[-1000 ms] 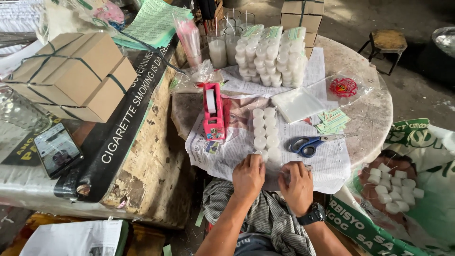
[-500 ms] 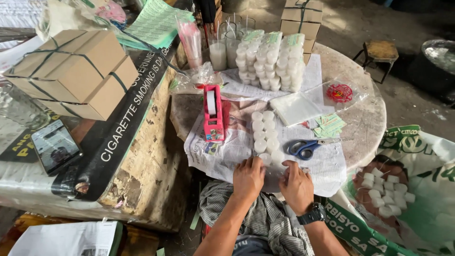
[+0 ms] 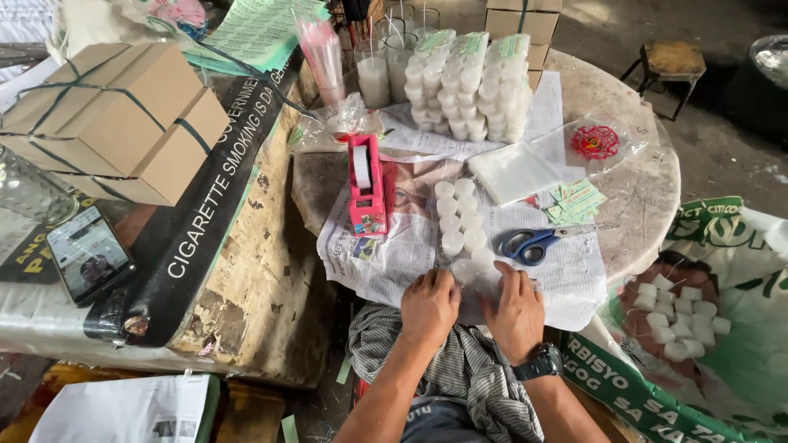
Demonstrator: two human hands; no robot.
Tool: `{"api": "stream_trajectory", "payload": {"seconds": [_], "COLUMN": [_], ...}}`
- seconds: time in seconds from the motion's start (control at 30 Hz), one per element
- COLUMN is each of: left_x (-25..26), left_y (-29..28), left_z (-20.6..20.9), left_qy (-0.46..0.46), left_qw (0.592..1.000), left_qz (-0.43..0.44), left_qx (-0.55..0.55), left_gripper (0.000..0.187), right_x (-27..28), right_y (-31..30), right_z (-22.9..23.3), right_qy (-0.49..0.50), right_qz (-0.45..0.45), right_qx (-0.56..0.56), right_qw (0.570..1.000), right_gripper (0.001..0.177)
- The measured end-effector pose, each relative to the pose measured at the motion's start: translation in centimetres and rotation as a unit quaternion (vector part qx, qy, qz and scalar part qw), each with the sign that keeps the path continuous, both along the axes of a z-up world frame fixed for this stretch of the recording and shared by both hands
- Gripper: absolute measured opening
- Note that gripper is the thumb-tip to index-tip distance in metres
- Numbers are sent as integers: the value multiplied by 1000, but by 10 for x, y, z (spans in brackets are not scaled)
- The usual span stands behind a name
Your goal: Trimming candle wicks with scissors and packaging them into plastic bags
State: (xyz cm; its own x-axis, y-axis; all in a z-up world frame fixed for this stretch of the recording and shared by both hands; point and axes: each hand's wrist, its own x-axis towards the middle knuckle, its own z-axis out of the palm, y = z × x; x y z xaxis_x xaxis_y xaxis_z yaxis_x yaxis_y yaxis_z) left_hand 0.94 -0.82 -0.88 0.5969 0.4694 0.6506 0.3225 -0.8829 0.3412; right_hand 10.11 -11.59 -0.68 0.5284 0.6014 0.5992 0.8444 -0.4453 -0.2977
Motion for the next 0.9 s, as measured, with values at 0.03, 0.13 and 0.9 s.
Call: {"api": "stream_trajectory", "payload": {"seconds": [0.03,0.13,0.9], "left_x": [-3,-6,-29], "left_y": [0,3,-21], "left_z": [1,9,-13], "left_qy": [0,-1,72], "left_qw": [1000,1000,992], "left_qz": [0,4,-91], "left_qx": [0,-11,41], "left_gripper": [14,20,47], "right_x": [-1,4,-41], "right_y": [0,3,-27], "right_z": [2,7,11], "right_qy": [0,7,13], "right_qz": [0,-1,160], "right_qx": [0,-4,-87], "right_qw": [1000,1000,983], "right_gripper": [51,48,54]}}
